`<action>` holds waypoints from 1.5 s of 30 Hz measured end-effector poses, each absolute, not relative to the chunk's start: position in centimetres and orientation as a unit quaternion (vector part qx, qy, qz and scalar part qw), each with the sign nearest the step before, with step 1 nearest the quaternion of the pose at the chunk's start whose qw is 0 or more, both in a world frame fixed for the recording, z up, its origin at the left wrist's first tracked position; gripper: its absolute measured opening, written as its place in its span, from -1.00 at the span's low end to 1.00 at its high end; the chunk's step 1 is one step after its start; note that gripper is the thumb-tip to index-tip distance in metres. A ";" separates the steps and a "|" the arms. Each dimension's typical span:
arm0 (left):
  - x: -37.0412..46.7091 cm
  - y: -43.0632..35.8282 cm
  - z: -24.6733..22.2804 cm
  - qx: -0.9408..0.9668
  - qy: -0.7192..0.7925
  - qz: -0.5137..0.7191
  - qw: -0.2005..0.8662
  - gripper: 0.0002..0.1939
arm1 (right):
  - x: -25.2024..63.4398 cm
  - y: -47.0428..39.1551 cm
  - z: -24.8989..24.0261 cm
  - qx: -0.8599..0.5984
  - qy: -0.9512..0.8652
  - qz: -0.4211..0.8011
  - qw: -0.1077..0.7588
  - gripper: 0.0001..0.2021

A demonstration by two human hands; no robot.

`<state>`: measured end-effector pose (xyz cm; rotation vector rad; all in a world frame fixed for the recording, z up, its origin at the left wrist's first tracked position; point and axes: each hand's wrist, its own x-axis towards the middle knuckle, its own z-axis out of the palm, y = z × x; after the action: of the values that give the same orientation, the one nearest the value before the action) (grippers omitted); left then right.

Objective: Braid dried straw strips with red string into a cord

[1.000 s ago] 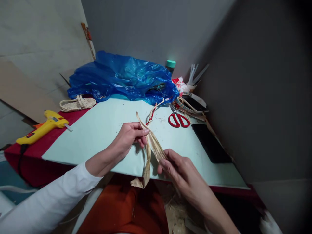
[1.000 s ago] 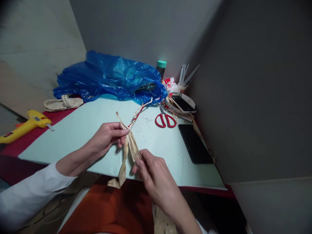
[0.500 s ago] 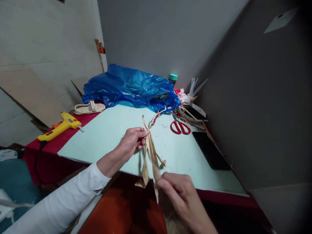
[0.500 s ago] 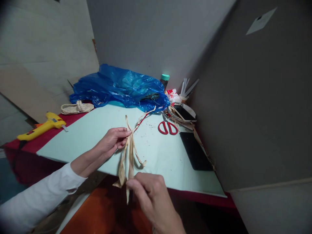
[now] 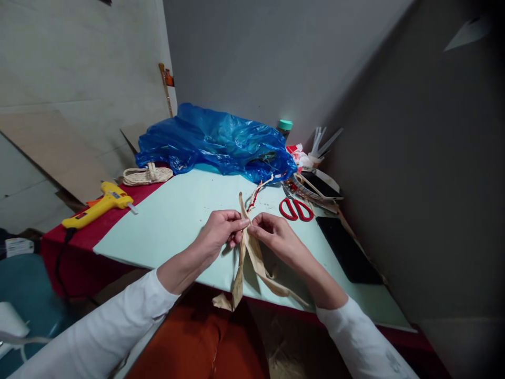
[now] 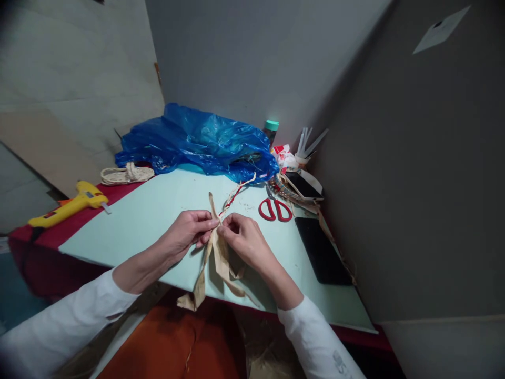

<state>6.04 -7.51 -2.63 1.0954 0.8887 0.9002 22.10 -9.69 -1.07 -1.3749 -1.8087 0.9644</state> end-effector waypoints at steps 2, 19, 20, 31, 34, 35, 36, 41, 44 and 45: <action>6.1 -7.6 -2.6 0.496 0.395 0.393 0.666 -0.80 | 22.2 -9.9 -1.3 -0.531 -0.679 0.375 0.341 -0.76; 6.1 -7.8 -3.1 0.589 0.392 0.370 0.602 -0.81 | 21.9 -10.7 -1.9 -0.584 -0.663 0.285 0.372 -0.83; 6.1 -7.8 -3.1 0.589 0.392 0.370 0.602 -0.81 | 21.9 -10.6 -1.9 -0.583 -0.664 0.284 0.373 -0.83; 6.2 -7.8 -2.6 0.594 0.420 0.357 0.586 -0.92 | 22.1 -10.5 -2.3 -0.568 -0.663 0.318 0.370 -0.77; 6.2 -7.9 -2.5 0.596 0.417 0.364 0.582 -0.94 | 22.0 -10.5 -2.1 -0.559 -0.646 0.347 0.386 -0.78; 6.3 -7.9 -2.5 0.596 0.415 0.367 0.581 -0.94 | 22.0 -10.6 -2.0 -0.555 -0.636 0.365 0.392 -0.79; 6.3 -7.9 -2.5 0.597 0.413 0.368 0.581 -0.95 | 22.0 -10.6 -1.9 -0.551 -0.625 0.383 0.400 -0.80; 6.5 -7.9 -2.7 0.603 0.426 0.355 0.573 -0.99 | 21.8 -10.6 -1.8 -0.508 -0.604 0.460 0.408 -0.83; 6.4 -7.8 -3.0 0.589 0.417 0.353 0.596 -0.97 | 21.6 -10.5 -1.4 -0.490 -0.595 0.468 0.433 -0.84; 6.4 -7.8 -3.0 0.585 0.415 0.353 0.601 -0.97 | 21.5 -10.7 -1.0 -0.477 -0.582 0.481 0.451 -0.84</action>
<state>6.37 -7.81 -3.03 1.3544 0.9616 0.8186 21.54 -10.66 -0.99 -1.1797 -1.4376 1.1881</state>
